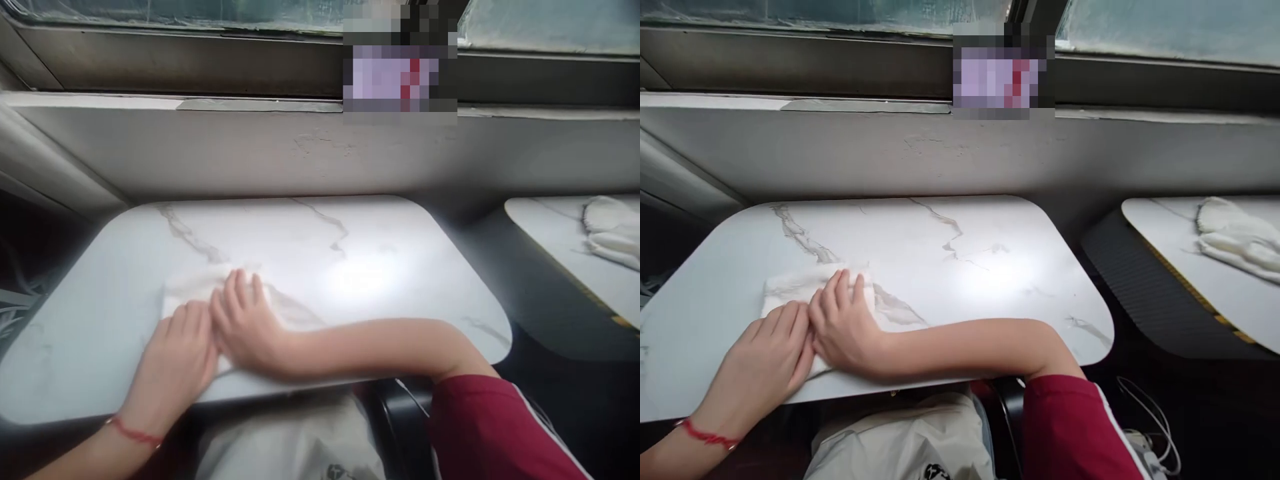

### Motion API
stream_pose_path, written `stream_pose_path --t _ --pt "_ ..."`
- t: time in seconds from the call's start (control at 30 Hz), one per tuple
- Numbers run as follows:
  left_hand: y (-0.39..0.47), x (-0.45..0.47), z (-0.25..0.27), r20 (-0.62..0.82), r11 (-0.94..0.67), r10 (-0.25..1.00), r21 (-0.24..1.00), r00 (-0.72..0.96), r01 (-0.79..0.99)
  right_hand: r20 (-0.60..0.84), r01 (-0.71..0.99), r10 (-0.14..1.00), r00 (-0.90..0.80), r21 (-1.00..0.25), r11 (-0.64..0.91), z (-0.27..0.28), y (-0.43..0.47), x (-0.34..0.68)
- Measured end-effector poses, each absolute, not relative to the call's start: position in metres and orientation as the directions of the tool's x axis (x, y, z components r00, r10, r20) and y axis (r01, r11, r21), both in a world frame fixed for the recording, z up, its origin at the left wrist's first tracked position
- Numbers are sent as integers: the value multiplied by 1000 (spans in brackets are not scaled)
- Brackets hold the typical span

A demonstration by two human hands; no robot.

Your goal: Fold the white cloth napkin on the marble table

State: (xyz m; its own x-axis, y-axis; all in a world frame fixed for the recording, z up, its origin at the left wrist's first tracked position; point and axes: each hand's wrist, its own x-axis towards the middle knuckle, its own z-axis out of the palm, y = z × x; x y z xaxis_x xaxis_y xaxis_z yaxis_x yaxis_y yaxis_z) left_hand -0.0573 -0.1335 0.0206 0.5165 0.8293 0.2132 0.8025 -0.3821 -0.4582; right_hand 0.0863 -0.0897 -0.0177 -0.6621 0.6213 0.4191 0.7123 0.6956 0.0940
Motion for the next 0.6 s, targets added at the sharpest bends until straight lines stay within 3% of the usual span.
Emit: stream_pose_path --t 0.17,0.33,0.6 --pt "-117 -64 11 271 -327 869 -313 414 891 354 660 608 -711 38 750 -10 -69 90" --pt "-66 -52 2 229 -238 927 -255 298 937 304 665 628 -716 25 746 -17 -13 99" --pt "34 -3 20 158 -330 921 -170 357 928 317 809 772 -551 -25 588 -12 65 140"
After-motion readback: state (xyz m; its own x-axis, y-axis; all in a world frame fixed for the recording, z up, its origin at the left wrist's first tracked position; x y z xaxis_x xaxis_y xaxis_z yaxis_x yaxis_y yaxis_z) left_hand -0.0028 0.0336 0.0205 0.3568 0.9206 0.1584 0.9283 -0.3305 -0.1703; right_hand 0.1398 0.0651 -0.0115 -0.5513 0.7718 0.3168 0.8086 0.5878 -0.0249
